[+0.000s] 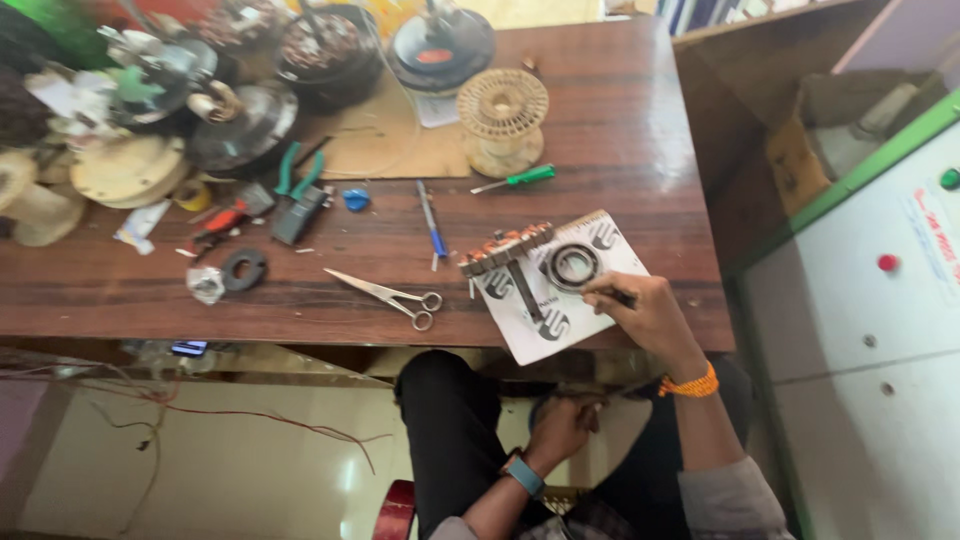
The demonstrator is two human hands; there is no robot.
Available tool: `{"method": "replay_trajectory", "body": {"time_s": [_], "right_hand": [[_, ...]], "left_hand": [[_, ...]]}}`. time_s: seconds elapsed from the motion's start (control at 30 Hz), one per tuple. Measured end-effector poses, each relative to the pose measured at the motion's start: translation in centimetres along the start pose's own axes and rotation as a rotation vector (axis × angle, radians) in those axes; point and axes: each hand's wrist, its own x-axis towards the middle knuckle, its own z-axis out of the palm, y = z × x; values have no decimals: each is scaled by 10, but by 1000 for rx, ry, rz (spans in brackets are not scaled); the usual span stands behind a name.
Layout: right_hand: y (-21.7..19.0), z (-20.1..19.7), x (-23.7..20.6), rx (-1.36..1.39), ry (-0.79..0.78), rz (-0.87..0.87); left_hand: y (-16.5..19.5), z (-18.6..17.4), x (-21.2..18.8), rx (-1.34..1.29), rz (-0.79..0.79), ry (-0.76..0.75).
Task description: The person sits at a workbench and winds copper wire by hand around the slots of a motor armature stator, threading and pressing the wire into place around the windings. They rotate the stator as they work and use a screwdriver to help tuck the wire, with a bearing and other motor parts on the bench.
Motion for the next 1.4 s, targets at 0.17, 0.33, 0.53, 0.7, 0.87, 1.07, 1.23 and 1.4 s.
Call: {"method": "replay_trajectory", "body": {"time_s": [0.17,0.33,0.53,0.7,0.87,1.07,1.23,1.4], "right_hand": [[-6,-1,-1,-4,-7,-26],[-7,1,-2,-8,28,-1],[-6,1,-4,14,45,10],[-6,1,-5,25,43,-7],[-4,1,-6,-2,39,44],[-8,0,-5,-9,103,-50],[-18,-4,-9,-222,31,-301],[-26,-8,-13,-438,-130,-344]], "left_hand": [[4,-2,-2,25,18,14],[1,-1,-3,20,-18,-8],[-9,4,-3,36,-47,-82],[-10,4,-5,35,-46,-111],[-8,4,-5,64,-45,-109],[-6,5,-4,91,-50,-107],[-8,4,-5,68,-23,-101],[-7,6,-5,70,-21,-117]]}}
